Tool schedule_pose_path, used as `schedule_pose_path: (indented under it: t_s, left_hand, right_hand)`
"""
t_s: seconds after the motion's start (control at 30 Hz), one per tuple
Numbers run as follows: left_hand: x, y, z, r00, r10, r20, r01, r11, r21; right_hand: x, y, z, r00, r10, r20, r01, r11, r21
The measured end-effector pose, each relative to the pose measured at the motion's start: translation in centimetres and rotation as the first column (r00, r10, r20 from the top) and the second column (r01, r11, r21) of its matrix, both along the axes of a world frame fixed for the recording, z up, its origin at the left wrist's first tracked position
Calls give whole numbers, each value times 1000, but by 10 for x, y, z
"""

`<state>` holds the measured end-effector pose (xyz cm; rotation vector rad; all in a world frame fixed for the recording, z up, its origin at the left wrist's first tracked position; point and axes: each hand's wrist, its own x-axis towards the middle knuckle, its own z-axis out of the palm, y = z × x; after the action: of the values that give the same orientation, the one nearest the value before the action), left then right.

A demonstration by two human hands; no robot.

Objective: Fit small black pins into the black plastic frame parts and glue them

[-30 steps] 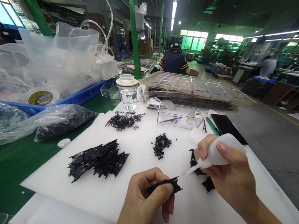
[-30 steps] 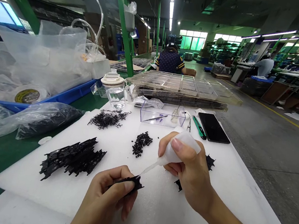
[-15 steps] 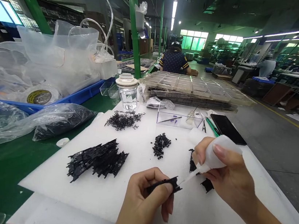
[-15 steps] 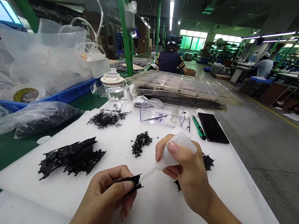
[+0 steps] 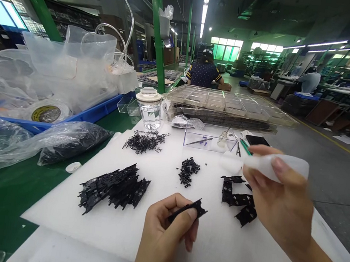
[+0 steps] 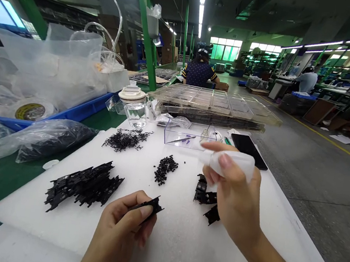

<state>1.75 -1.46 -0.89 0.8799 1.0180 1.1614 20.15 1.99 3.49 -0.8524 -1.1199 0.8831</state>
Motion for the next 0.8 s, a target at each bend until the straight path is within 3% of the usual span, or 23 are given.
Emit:
schedule_pose_path:
  t_s: [0.1, 0.2, 0.3, 0.43, 0.63, 0.8]
  left_hand:
    - [0, 0, 2, 998, 57, 12, -57, 998, 4]
    - [1, -2, 6, 995, 96, 21, -96, 995, 13]
    - [2, -2, 7, 993, 117, 32, -118, 993, 17]
    - [3, -3, 5, 990, 126, 56, -127, 992, 20]
    - [2, -2, 2, 987, 124, 98, -129, 991, 43]
    - [-1, 0, -2, 985, 124, 123, -131, 990, 49]
  right_hand:
    - [2, 6, -2, 969, -81, 232, 91, 995, -36]
    - [3, 13, -9, 919, 49, 392, 8, 990, -141]
    - [2, 16, -15, 871, 263, 416, -159, 950, -268]
    - [-2, 16, -14, 762, 425, 488, -255, 890, -377]
    - [-7, 15, -9, 664, 486, 568, -334, 873, -356]
    - [-5, 17, -14, 633, 502, 589, -364, 865, -345]
